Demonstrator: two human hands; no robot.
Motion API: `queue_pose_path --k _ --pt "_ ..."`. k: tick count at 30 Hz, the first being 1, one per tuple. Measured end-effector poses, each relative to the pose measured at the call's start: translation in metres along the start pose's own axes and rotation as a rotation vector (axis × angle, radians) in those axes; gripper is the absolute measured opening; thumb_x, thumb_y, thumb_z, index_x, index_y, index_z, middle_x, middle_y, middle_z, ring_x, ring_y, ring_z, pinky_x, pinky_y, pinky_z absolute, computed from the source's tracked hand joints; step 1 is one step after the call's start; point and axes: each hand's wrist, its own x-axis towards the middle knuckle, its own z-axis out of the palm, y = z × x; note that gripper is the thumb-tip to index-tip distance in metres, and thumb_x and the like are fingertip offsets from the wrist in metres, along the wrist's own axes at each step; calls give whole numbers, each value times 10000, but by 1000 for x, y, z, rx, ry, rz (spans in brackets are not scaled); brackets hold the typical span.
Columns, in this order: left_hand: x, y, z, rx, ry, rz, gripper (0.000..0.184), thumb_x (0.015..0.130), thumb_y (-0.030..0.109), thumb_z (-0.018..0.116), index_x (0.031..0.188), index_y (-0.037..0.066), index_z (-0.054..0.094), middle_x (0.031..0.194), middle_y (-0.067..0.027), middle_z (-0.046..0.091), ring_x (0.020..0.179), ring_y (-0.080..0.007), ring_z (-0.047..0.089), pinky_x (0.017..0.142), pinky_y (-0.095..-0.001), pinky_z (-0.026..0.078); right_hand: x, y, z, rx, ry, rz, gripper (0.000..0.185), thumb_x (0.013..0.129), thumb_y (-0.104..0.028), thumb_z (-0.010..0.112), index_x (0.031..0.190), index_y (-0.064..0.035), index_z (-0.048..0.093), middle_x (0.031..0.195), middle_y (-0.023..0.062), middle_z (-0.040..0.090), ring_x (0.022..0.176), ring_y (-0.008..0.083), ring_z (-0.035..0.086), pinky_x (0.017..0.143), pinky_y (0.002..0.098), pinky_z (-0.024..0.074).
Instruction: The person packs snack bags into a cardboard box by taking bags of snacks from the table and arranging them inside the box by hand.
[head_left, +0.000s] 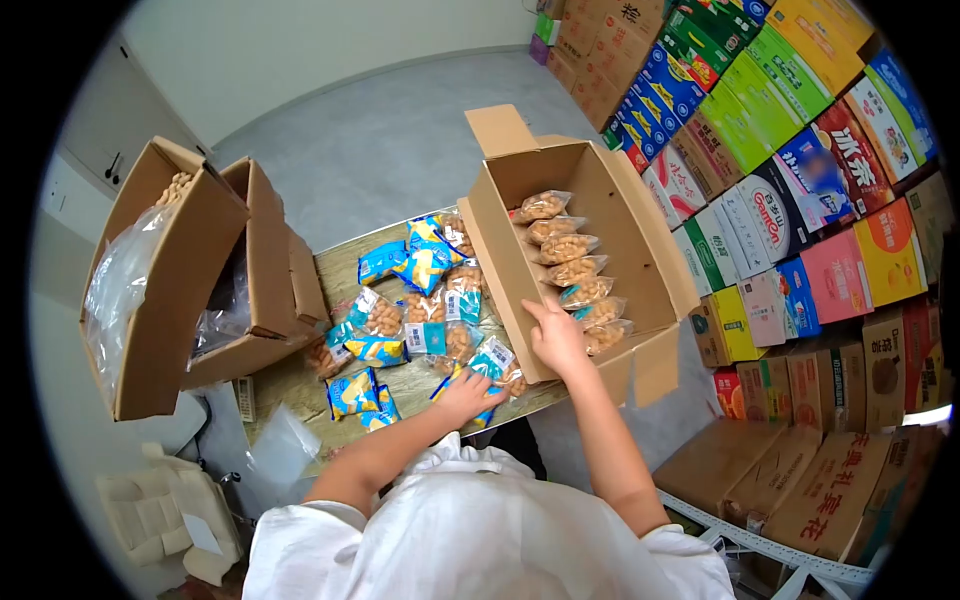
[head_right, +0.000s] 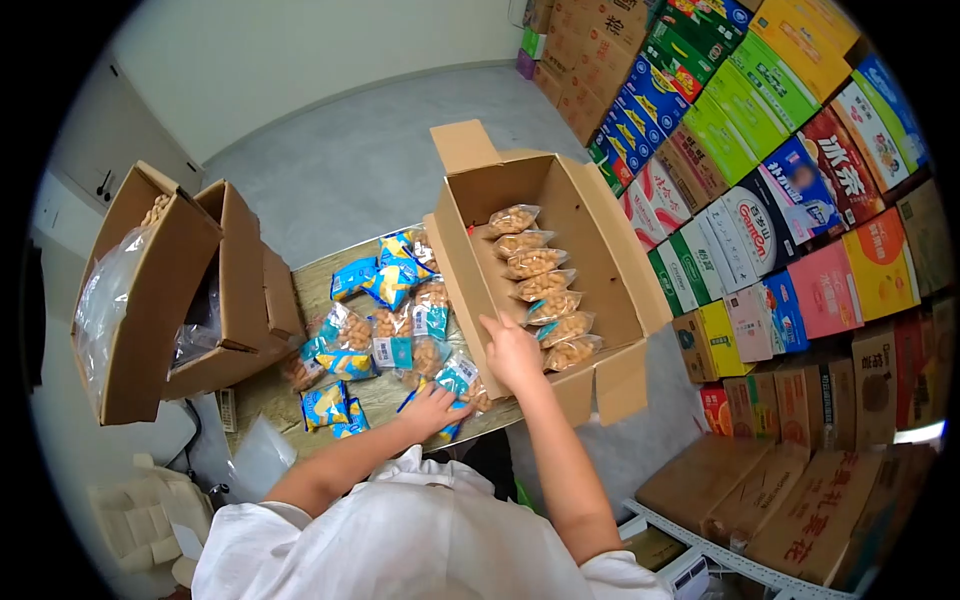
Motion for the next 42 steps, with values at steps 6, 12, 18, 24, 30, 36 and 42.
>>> queue_pose_path --k 6,12,18,24,30,36,42 --pt "-70 -30 -8 -36 -189 15 511 883 137 482 1375 258 422 1055 -95 515 1059 -268 518 888 -478 392 0 -3 -3 43 20 -8 444 757 -31 552 1190 -100 622 1186 167 582 949 364 628 835 443 518" --pt "-48 -28 -41 -155 -374 -68 808 579 450 822 1257 136 514 1137 -81 508 1122 -277 471 907 -468 383 1 -2 1 -8 9 -3 436 761 -46 559 1188 -103 626 1179 168 586 920 373 637 815 449 523" --pt "38 -7 -19 -98 -191 -72 785 615 396 822 1266 95 502 1257 -118 481 1232 -312 413 981 -489 363 -1 -13 -1 -97 -4 39 457 751 -51 593 1203 -114 613 1105 162 598 862 359 645 751 441 542" --pt "80 -14 -27 -69 -267 -106 908 598 401 835 1350 93 429 1391 -127 408 1341 -322 318 1022 -509 319 0 -9 -2 -88 -15 28 436 758 -64 582 1191 -96 618 1060 162 613 808 360 656 726 450 544" --pt "84 -19 -29 -1 -366 -77 808 603 391 821 1281 94 495 1257 -96 482 1221 -280 415 987 -487 335 1 -10 1 -137 -30 6 411 783 -88 567 1193 -74 598 1050 151 613 804 357 666 683 450 538" --pt "66 -22 -2 -104 -260 -180 283 825 194 596 1082 75 605 1082 -144 588 972 -298 609 824 -390 505 -2 -22 -3 -184 -118 -24 416 771 -59 575 1184 -36 540 1017 202 599 783 373 666 683 455 534" --pt "34 -12 12 -340 -410 -477 238 818 144 593 1038 52 597 968 -174 674 865 -327 679 736 -439 552 -12 -32 6 -116 -103 -26 425 749 -23 568 1173 -8 541 1015 219 592 783 382 659 692 461 526"
